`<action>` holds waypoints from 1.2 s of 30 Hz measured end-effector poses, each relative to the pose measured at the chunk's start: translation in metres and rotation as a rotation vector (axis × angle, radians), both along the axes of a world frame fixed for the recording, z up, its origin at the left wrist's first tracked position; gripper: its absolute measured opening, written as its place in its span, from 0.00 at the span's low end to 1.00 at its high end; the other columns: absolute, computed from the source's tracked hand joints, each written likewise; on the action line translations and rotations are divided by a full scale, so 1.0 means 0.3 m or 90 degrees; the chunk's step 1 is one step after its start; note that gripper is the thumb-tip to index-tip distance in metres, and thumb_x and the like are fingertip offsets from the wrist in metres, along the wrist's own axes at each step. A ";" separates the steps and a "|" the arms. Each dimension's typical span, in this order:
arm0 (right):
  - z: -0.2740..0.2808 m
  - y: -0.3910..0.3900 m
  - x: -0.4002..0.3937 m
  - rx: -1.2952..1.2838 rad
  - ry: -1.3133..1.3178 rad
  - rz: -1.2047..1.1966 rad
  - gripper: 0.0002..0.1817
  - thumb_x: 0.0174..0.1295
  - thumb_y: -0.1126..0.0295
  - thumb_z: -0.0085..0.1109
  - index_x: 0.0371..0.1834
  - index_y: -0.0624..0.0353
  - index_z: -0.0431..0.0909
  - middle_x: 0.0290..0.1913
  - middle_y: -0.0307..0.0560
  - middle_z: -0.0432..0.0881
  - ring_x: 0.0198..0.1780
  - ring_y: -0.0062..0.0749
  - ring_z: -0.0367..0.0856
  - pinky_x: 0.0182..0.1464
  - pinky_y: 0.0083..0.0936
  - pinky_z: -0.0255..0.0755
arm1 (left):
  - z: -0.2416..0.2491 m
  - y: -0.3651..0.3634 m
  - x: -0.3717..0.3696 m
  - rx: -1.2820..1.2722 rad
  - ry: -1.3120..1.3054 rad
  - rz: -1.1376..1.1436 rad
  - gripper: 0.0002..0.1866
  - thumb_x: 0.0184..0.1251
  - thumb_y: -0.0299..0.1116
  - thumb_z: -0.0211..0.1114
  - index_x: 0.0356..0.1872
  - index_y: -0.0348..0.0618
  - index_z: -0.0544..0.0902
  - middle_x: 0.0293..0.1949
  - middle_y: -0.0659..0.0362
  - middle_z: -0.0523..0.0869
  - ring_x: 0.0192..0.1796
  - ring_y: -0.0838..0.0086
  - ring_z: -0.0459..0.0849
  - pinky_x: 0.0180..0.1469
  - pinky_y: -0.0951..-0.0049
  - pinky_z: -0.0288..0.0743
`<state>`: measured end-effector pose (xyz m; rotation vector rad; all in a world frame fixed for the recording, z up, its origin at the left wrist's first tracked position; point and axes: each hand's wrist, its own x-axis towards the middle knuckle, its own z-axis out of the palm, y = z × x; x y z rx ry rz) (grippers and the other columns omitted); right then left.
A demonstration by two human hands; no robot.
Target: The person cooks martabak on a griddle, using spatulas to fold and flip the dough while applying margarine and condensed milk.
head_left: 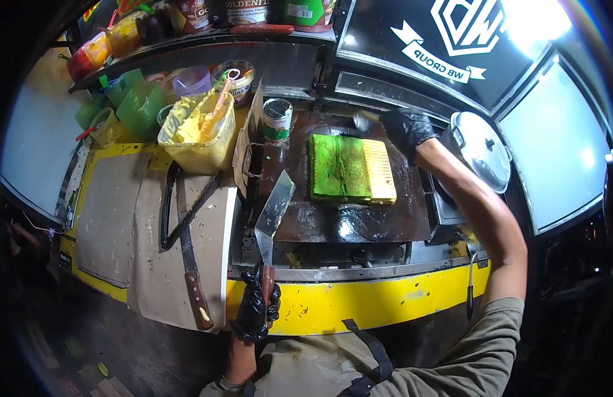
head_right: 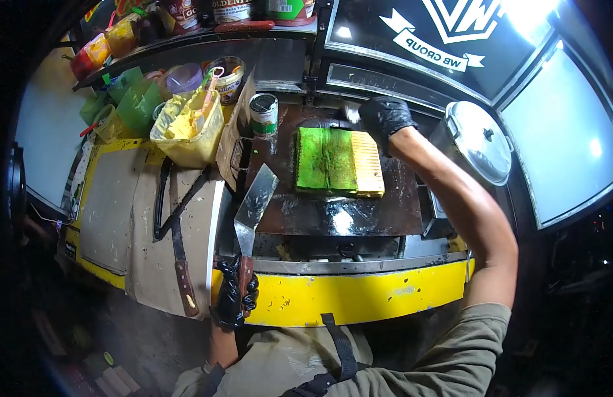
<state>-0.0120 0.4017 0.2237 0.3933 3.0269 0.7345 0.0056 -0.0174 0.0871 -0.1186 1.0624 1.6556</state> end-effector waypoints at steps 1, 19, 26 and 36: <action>-0.019 -0.002 -0.019 -0.015 0.045 0.014 0.08 0.53 0.72 0.52 0.25 0.58 0.82 0.26 0.52 0.82 0.31 0.42 0.84 0.27 0.32 0.75 | 0.005 0.005 -0.001 0.001 0.004 0.003 0.28 0.62 0.68 0.42 0.38 0.54 0.71 0.18 0.68 0.69 0.13 0.84 0.64 0.14 0.84 0.58; -0.099 -0.129 -0.122 0.004 0.118 0.140 0.05 0.48 0.74 0.53 0.19 0.58 0.79 0.18 0.47 0.78 0.23 0.35 0.80 0.20 0.29 0.70 | 0.076 0.005 0.006 -0.007 0.036 0.014 0.30 0.61 0.68 0.42 0.52 0.58 0.69 0.19 0.69 0.69 0.13 0.85 0.64 0.15 0.85 0.59; -0.042 -0.050 -0.098 0.065 0.085 0.271 0.05 0.48 0.73 0.54 0.21 0.57 0.79 0.20 0.46 0.79 0.23 0.36 0.80 0.22 0.29 0.71 | 0.022 -0.034 0.018 -0.007 -0.007 0.020 0.32 0.59 0.70 0.42 0.53 0.57 0.69 0.20 0.69 0.70 0.13 0.85 0.64 0.15 0.85 0.59; -0.032 -0.050 -0.079 -0.048 0.106 0.293 0.07 0.54 0.73 0.51 0.30 0.56 0.80 0.24 0.49 0.81 0.26 0.37 0.81 0.24 0.30 0.73 | 0.068 -0.039 0.027 -0.044 0.035 0.041 0.33 0.59 0.72 0.37 0.45 0.55 0.70 0.20 0.69 0.69 0.15 0.85 0.64 0.16 0.84 0.57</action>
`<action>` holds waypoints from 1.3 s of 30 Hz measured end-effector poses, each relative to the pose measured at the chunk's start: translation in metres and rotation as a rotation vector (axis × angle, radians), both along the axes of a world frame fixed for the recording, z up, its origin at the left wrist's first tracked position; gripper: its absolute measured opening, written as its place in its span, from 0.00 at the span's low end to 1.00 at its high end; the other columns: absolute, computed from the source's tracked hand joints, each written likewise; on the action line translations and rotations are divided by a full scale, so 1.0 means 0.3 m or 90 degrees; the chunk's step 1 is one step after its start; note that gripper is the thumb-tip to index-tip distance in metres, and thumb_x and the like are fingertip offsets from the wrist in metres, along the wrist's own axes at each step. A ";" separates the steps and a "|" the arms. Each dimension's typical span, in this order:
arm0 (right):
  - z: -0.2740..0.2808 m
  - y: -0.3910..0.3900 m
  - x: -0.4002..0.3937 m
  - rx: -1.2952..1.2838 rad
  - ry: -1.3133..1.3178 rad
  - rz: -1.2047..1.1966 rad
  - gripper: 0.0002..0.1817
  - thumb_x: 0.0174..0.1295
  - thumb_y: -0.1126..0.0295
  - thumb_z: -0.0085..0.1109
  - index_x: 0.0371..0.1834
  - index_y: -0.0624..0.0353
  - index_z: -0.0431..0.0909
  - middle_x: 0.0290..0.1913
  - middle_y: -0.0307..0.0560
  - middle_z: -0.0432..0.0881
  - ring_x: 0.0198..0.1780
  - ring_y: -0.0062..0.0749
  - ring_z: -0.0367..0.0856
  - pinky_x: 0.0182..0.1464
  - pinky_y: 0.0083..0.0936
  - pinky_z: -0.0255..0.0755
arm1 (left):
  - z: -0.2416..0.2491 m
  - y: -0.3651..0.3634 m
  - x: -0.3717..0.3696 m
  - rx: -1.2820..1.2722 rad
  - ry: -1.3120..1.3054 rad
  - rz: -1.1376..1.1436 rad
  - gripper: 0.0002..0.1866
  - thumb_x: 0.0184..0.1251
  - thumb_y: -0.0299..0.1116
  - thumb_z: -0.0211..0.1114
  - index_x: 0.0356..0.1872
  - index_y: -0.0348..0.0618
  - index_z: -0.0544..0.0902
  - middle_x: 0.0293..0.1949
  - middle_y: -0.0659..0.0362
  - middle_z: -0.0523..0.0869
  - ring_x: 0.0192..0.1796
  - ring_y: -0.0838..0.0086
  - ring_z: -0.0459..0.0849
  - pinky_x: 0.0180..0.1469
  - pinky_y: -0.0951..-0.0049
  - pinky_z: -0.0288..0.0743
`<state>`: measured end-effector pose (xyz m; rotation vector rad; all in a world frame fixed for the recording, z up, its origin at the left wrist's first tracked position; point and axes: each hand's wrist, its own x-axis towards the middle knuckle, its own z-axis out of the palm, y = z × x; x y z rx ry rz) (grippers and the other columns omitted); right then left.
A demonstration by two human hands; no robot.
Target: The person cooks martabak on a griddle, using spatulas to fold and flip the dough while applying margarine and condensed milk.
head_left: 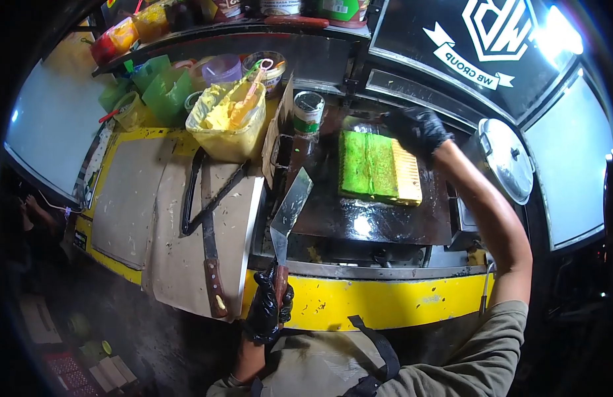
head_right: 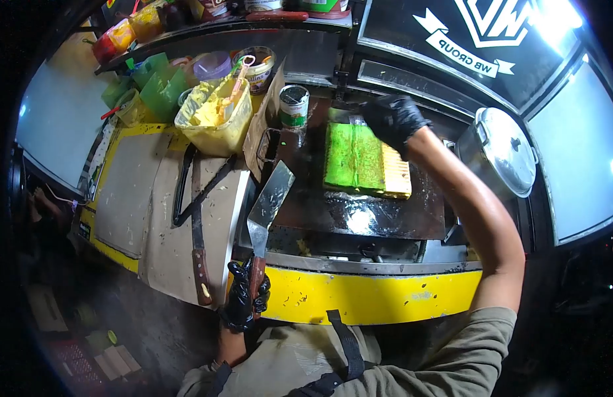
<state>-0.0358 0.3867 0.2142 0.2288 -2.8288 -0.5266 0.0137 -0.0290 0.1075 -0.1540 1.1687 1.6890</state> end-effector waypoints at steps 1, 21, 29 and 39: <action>0.016 0.032 0.004 -0.013 0.004 0.019 0.08 0.54 0.73 0.51 0.32 0.55 0.81 0.26 0.50 0.81 0.27 0.37 0.82 0.25 0.31 0.74 | -0.013 -0.010 0.001 0.011 -0.012 0.002 0.33 0.58 0.72 0.37 0.47 0.56 0.70 0.21 0.69 0.69 0.15 0.85 0.64 0.16 0.84 0.57; -0.019 0.033 0.141 -0.050 0.013 -0.114 0.12 0.64 0.67 0.44 0.43 0.48 0.80 0.20 0.50 0.77 0.22 0.43 0.78 0.21 0.37 0.68 | 0.002 0.036 -0.002 -0.050 0.026 0.032 0.34 0.56 0.74 0.39 0.29 0.51 0.71 0.15 0.68 0.68 0.11 0.84 0.63 0.13 0.85 0.57; -0.066 0.158 0.212 -0.126 0.031 -0.413 0.13 0.64 0.65 0.43 0.40 0.55 0.79 0.32 0.57 0.81 0.34 0.49 0.82 0.31 0.41 0.73 | -0.012 0.094 -0.032 -0.009 0.049 -0.069 0.31 0.61 0.70 0.38 0.37 0.52 0.72 0.19 0.69 0.69 0.16 0.84 0.66 0.16 0.84 0.60; -0.030 0.159 0.357 -0.155 0.070 -0.371 0.13 0.62 0.66 0.45 0.35 0.58 0.80 0.29 0.58 0.81 0.32 0.49 0.82 0.30 0.41 0.73 | 0.014 0.111 0.018 -0.063 0.075 -0.048 0.30 0.60 0.71 0.39 0.37 0.55 0.72 0.19 0.69 0.69 0.14 0.85 0.65 0.16 0.85 0.58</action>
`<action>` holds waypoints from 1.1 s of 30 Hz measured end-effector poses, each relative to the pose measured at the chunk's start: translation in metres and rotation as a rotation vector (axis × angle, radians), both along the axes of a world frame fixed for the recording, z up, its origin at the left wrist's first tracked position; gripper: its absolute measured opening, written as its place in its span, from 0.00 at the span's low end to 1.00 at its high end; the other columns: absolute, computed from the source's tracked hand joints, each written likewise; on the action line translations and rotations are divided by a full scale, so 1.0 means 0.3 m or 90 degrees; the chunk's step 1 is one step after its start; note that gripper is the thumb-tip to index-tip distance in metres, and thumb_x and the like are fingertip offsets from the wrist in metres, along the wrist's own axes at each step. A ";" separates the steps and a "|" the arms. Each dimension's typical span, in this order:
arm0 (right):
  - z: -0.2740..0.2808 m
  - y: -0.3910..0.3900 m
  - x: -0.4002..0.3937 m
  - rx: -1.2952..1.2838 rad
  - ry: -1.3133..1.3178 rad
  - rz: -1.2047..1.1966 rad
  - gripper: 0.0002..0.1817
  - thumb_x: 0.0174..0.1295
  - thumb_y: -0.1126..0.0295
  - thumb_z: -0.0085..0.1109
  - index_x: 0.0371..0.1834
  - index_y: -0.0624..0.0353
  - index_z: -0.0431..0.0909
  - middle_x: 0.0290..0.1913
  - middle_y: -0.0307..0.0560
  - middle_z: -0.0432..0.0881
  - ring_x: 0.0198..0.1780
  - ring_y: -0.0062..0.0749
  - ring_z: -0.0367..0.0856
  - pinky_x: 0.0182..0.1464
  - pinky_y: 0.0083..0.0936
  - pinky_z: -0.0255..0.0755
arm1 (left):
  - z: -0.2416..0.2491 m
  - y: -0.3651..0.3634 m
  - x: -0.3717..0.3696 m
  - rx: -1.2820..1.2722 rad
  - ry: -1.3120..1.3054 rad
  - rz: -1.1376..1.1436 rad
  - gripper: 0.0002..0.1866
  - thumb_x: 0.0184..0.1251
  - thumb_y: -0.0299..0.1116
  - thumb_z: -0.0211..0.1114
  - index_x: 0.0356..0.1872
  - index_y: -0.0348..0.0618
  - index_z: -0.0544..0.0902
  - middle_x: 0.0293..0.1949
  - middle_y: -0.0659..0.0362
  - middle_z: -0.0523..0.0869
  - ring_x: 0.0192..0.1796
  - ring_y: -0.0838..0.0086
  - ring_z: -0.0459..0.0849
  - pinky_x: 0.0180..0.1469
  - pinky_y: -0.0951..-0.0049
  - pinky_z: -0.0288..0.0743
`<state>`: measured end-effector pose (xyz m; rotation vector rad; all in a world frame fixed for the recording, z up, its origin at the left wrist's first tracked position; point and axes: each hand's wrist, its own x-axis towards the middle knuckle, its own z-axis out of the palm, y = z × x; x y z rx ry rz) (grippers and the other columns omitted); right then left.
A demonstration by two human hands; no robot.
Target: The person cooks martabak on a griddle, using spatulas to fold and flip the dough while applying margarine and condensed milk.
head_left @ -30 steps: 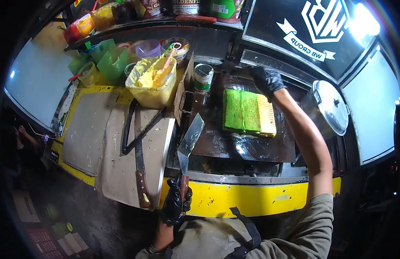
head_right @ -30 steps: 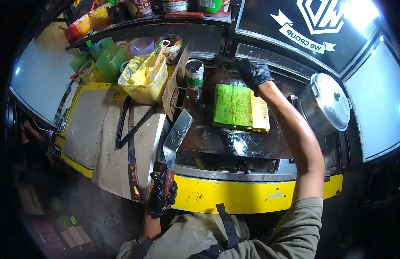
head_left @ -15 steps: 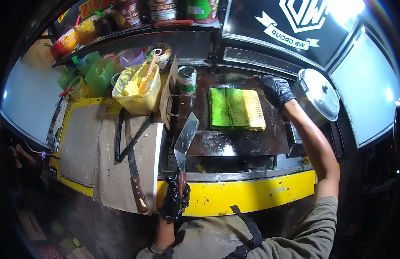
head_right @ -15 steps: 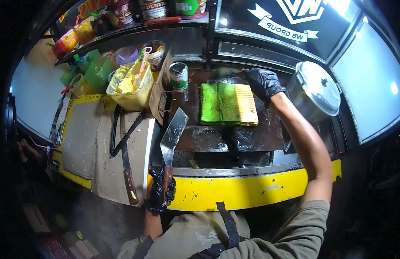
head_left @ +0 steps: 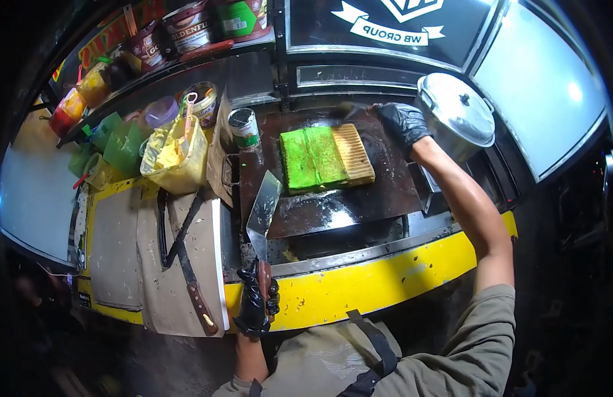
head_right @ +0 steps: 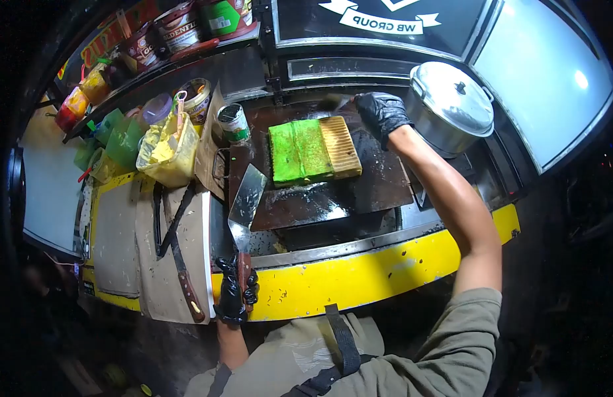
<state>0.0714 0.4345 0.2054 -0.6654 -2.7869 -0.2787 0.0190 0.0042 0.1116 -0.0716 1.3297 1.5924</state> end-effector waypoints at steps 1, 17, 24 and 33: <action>-0.025 0.037 0.005 0.001 0.003 -0.005 0.13 0.62 0.66 0.45 0.35 0.58 0.80 0.29 0.58 0.81 0.32 0.49 0.82 0.30 0.41 0.73 | 0.001 0.004 0.002 0.009 0.010 0.016 0.30 0.60 0.71 0.39 0.36 0.55 0.71 0.19 0.69 0.69 0.14 0.85 0.64 0.16 0.85 0.58; -0.129 -0.194 0.471 0.011 0.024 -0.149 0.16 0.69 0.61 0.35 0.42 0.53 0.75 0.28 0.60 0.79 0.30 0.50 0.80 0.28 0.40 0.71 | 0.003 0.011 0.021 0.044 -0.055 0.007 0.28 0.61 0.65 0.48 0.49 0.54 0.73 0.22 0.67 0.73 0.16 0.83 0.70 0.15 0.85 0.61; -0.133 -0.509 0.752 0.035 0.012 -0.190 0.12 0.67 0.66 0.45 0.50 0.54 0.73 0.25 0.48 0.78 0.15 0.37 0.74 0.15 0.32 0.67 | 0.011 0.057 -0.008 0.062 0.000 -0.001 0.26 0.63 0.63 0.50 0.50 0.56 0.71 0.24 0.67 0.73 0.18 0.83 0.71 0.16 0.85 0.63; -0.053 -0.634 0.984 -0.052 0.098 -0.152 0.20 0.49 0.80 0.57 0.49 0.61 0.78 0.43 0.54 0.81 0.41 0.43 0.81 0.44 0.30 0.73 | 0.000 0.129 -0.019 0.126 0.047 -0.072 0.25 0.64 0.62 0.48 0.48 0.55 0.71 0.26 0.69 0.72 0.20 0.85 0.69 0.21 0.87 0.61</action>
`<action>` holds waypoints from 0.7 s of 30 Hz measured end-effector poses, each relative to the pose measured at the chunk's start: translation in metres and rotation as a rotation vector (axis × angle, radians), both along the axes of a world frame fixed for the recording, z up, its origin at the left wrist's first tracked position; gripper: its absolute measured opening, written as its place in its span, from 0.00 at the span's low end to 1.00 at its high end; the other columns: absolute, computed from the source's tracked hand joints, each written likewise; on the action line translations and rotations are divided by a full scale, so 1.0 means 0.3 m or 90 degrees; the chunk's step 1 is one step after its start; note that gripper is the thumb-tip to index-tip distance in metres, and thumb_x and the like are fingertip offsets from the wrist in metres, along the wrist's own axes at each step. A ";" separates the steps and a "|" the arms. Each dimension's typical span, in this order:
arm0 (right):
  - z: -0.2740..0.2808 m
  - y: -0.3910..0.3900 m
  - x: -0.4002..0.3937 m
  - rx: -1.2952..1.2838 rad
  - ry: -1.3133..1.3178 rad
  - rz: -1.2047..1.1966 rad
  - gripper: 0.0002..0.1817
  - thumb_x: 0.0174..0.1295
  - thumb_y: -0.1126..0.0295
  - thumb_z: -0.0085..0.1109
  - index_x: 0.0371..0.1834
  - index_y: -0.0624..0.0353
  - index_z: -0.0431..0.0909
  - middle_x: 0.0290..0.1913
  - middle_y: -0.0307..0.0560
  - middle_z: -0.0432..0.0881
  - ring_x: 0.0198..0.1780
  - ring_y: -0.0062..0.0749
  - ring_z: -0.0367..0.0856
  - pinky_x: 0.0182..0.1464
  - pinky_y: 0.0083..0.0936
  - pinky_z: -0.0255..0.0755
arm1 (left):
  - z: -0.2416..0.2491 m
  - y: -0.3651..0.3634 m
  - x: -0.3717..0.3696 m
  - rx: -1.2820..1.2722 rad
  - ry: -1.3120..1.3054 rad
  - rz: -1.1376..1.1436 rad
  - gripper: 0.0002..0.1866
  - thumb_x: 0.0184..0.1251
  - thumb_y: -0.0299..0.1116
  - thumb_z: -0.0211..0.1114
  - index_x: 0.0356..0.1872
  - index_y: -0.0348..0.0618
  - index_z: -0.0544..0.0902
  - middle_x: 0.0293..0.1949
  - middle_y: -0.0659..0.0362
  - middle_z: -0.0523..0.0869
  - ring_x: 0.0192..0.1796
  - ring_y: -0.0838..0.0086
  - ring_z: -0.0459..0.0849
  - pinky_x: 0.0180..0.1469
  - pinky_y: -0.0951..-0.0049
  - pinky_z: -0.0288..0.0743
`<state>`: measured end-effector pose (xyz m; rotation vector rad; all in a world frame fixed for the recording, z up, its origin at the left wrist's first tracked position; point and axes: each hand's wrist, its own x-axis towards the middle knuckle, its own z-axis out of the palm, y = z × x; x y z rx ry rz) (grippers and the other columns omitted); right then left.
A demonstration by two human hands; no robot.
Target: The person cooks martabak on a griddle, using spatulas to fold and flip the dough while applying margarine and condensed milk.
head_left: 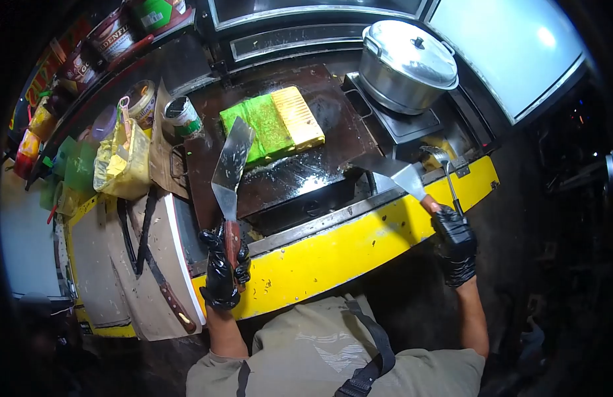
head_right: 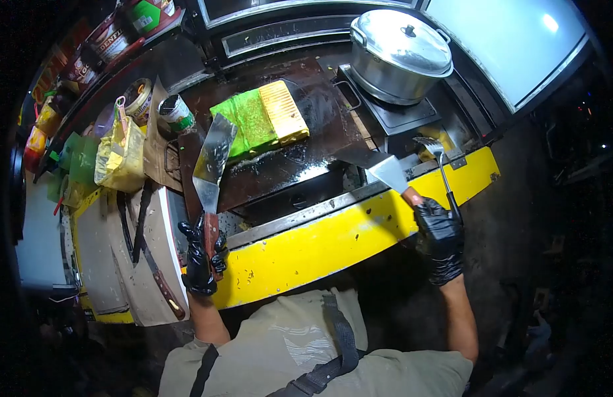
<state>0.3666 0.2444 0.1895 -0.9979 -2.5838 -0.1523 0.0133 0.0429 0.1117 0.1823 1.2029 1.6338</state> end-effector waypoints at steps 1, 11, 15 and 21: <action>0.008 0.010 0.028 0.011 -0.016 0.001 0.19 0.50 0.82 0.57 0.48 0.63 0.77 0.43 0.53 0.81 0.42 0.44 0.80 0.45 0.31 0.73 | -0.024 0.004 -0.005 -0.018 0.021 0.022 0.25 0.64 0.63 0.48 0.45 0.54 0.71 0.26 0.68 0.72 0.21 0.86 0.69 0.21 0.87 0.61; -0.067 0.137 0.067 0.009 -0.044 0.090 0.18 0.48 0.81 0.57 0.45 0.60 0.79 0.44 0.53 0.81 0.44 0.45 0.80 0.48 0.34 0.72 | 0.035 -0.049 0.013 -0.021 0.041 0.000 0.26 0.63 0.65 0.46 0.42 0.53 0.72 0.25 0.68 0.72 0.19 0.85 0.69 0.21 0.87 0.61; -0.159 0.094 -0.119 -0.017 -0.013 0.101 0.18 0.49 0.82 0.55 0.45 0.61 0.79 0.40 0.54 0.81 0.40 0.48 0.79 0.42 0.35 0.73 | 0.059 -0.040 0.030 -0.054 0.026 0.068 0.29 0.62 0.67 0.44 0.44 0.52 0.74 0.23 0.68 0.72 0.19 0.85 0.69 0.20 0.87 0.60; -0.014 0.023 -0.098 0.013 -0.002 0.090 0.12 0.48 0.82 0.57 0.38 0.65 0.80 0.39 0.56 0.82 0.43 0.46 0.81 0.46 0.34 0.74 | 0.045 -0.100 0.010 -0.055 -0.002 0.057 0.31 0.61 0.68 0.43 0.45 0.52 0.74 0.22 0.68 0.72 0.18 0.85 0.68 0.19 0.87 0.59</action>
